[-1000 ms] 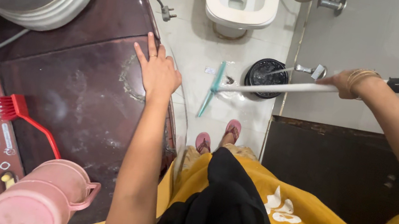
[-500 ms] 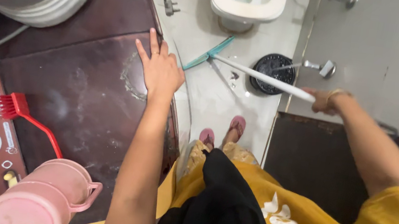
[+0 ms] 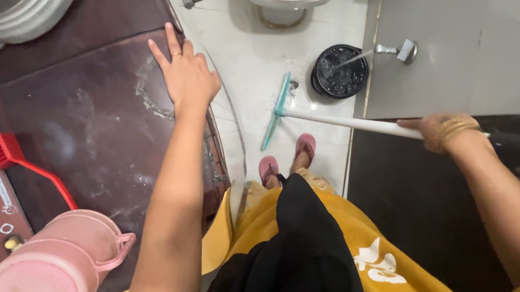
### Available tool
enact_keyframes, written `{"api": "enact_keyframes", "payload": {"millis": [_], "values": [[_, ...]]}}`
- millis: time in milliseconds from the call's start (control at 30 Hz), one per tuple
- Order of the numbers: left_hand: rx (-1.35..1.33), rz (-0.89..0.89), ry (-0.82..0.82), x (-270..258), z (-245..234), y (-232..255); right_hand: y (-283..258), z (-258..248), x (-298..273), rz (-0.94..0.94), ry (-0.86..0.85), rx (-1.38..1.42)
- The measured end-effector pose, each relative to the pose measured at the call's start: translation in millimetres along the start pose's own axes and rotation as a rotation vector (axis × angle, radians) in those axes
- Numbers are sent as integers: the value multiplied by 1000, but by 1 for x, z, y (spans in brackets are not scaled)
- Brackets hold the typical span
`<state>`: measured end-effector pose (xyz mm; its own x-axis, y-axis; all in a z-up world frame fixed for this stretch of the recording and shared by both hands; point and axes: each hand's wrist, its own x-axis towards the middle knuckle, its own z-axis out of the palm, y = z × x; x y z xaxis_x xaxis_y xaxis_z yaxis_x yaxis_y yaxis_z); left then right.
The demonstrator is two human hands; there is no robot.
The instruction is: The person pours water from a bucket onto the bathroom floor and uses a squeegee to push the water toward a drain, repeating this action across different areas of the floor.
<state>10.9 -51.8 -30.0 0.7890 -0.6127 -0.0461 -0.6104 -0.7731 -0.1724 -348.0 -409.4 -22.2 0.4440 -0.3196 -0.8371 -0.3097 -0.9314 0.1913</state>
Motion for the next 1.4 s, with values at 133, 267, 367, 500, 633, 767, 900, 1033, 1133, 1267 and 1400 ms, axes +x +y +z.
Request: {"api": "enact_keyframes", "payload": {"millis": [133,267,367,500,633,767,900,1033,1133,1267,1400], "values": [[-9,-2,-5,0,2,-1,-35,10,1,22,-161,2],[-32,8,1,-1,4,-2,-34,41,32,33,-136,45],[-46,12,15,0,5,-2,-10,76,37,58,-155,114],[-75,28,41,-2,9,-3,-3,103,-2,144,-222,213],[-63,31,60,-2,13,-3,-9,100,-64,161,-229,283],[-69,43,97,0,16,-4,-26,83,-68,226,-208,306],[-74,40,82,-1,15,-4,-34,71,12,82,36,251],[-84,43,104,-1,14,-5,-54,69,90,35,19,430],[-95,46,81,0,13,-6,-67,89,96,36,-103,436],[-113,63,100,0,13,-5,-90,170,40,52,-181,533],[-138,98,98,-3,9,-10,-120,220,-17,100,-325,869]]}}
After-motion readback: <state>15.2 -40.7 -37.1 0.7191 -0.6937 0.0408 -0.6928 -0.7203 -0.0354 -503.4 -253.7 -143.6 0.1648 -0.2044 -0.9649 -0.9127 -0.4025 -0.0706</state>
